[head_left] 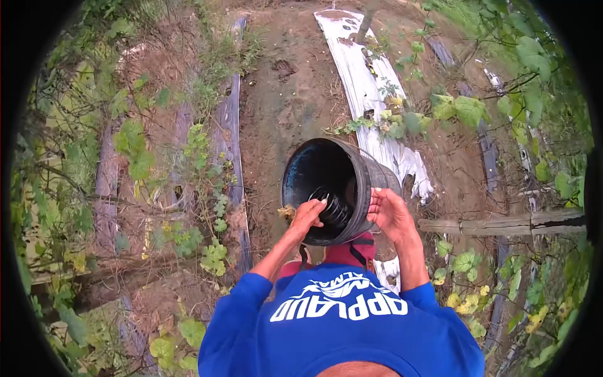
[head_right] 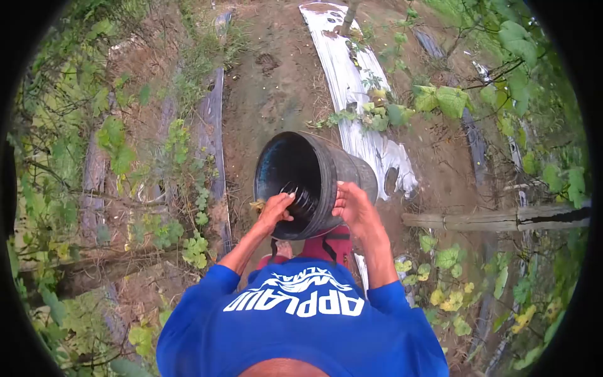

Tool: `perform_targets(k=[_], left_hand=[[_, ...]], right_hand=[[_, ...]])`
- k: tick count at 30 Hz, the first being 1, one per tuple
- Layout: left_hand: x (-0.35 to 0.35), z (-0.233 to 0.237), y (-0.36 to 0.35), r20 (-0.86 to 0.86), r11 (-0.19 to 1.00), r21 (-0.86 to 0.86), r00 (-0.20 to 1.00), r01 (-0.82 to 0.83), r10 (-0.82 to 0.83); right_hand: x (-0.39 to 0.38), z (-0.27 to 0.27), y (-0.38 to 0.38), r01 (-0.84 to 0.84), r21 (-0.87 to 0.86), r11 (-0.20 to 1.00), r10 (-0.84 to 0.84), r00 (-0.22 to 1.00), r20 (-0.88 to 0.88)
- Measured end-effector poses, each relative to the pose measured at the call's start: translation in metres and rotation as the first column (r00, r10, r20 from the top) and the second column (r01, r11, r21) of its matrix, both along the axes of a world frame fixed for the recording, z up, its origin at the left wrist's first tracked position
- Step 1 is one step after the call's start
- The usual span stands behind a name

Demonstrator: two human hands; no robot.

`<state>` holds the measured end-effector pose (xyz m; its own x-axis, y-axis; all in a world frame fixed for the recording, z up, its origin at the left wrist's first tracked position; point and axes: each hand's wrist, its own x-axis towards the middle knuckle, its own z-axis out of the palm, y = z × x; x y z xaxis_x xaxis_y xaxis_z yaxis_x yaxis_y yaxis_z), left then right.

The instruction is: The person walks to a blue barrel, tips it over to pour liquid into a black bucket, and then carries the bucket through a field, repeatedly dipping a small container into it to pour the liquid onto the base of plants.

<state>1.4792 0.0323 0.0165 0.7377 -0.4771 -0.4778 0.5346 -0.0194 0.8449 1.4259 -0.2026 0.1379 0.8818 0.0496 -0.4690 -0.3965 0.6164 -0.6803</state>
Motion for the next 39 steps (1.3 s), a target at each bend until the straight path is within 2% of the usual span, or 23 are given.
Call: perform_targets(k=[2,4,6,8,10,12,15,16,18,20,23,26,27,29,32,35,39], left_hand=[[0.062,0.005,-0.002,0.104,0.998,-0.026,0.992,-0.064,0.066],[0.123,-0.005,0.000,0.129,0.998,-0.007,0.990,-0.060,0.060],[0.184,-0.013,0.002,0.001,0.999,0.038,0.999,0.035,-0.035],[0.239,-0.024,0.006,0.151,0.994,0.102,0.988,-0.048,0.032],[0.294,-0.022,0.001,0.198,0.966,0.207,0.973,-0.156,0.115],[0.346,-0.024,0.010,0.207,0.954,0.214,0.964,-0.209,0.165],[0.410,-0.020,0.012,0.291,0.937,0.343,0.956,-0.065,-0.040],[0.432,-0.023,0.011,0.298,0.938,0.337,0.954,-0.079,-0.026],[0.480,-0.031,0.008,0.189,0.946,0.311,0.970,0.090,-0.154],[0.528,-0.043,0.007,0.145,0.962,0.252,0.979,0.102,-0.142],[0.607,-0.053,-0.011,0.058,0.974,0.221,0.996,0.050,-0.065],[0.688,-0.079,-0.024,0.054,0.990,0.138,0.999,-0.016,0.008],[0.720,-0.083,-0.028,-0.010,0.989,0.146,1.000,-0.006,0.008],[0.780,-0.086,-0.040,-0.019,0.987,0.161,1.000,0.010,-0.007],[0.883,-0.073,-0.058,0.011,0.972,0.227,0.998,0.058,-0.062],[0.979,-0.059,-0.068,0.123,0.970,0.234,0.988,0.060,-0.091],[1.104,-0.065,-0.065,0.170,0.966,0.227,0.971,0.126,-0.167]], right_hand=[[0.061,-0.004,-0.004,-0.007,0.021,1.000,0.006,1.000,0.030],[0.122,-0.013,-0.005,-0.012,0.032,0.999,0.011,0.999,0.037],[0.189,-0.023,-0.005,-0.002,0.080,0.997,0.000,1.000,0.031],[0.248,-0.036,-0.003,-0.068,0.069,0.995,0.069,0.998,-0.015],[0.314,-0.051,-0.009,-0.073,0.094,0.993,0.081,0.994,-0.075],[0.373,-0.047,0.005,-0.077,0.066,0.995,0.080,0.995,-0.052],[0.458,-0.048,0.001,-0.117,0.109,0.987,0.127,0.988,-0.092],[0.486,-0.044,-0.001,-0.141,0.118,0.983,0.152,0.983,-0.098],[0.544,-0.043,-0.007,-0.168,0.121,0.978,0.181,0.977,-0.108],[0.599,-0.052,-0.010,-0.210,0.116,0.971,0.224,0.967,-0.121],[0.687,-0.070,-0.026,-0.178,0.103,0.979,0.189,0.975,-0.117],[0.775,-0.093,-0.041,-0.205,0.116,0.972,0.218,0.969,-0.120],[0.804,-0.087,-0.042,-0.159,0.098,0.982,0.172,0.974,-0.145],[0.849,-0.087,-0.053,-0.147,0.065,0.987,0.155,0.977,-0.149],[0.929,-0.071,-0.076,-0.147,0.071,0.987,0.156,0.977,-0.148],[1.005,-0.052,-0.084,-0.079,0.053,0.995,0.083,0.995,-0.060],[1.122,-0.066,-0.086,-0.050,0.065,0.997,0.052,0.998,-0.027]])
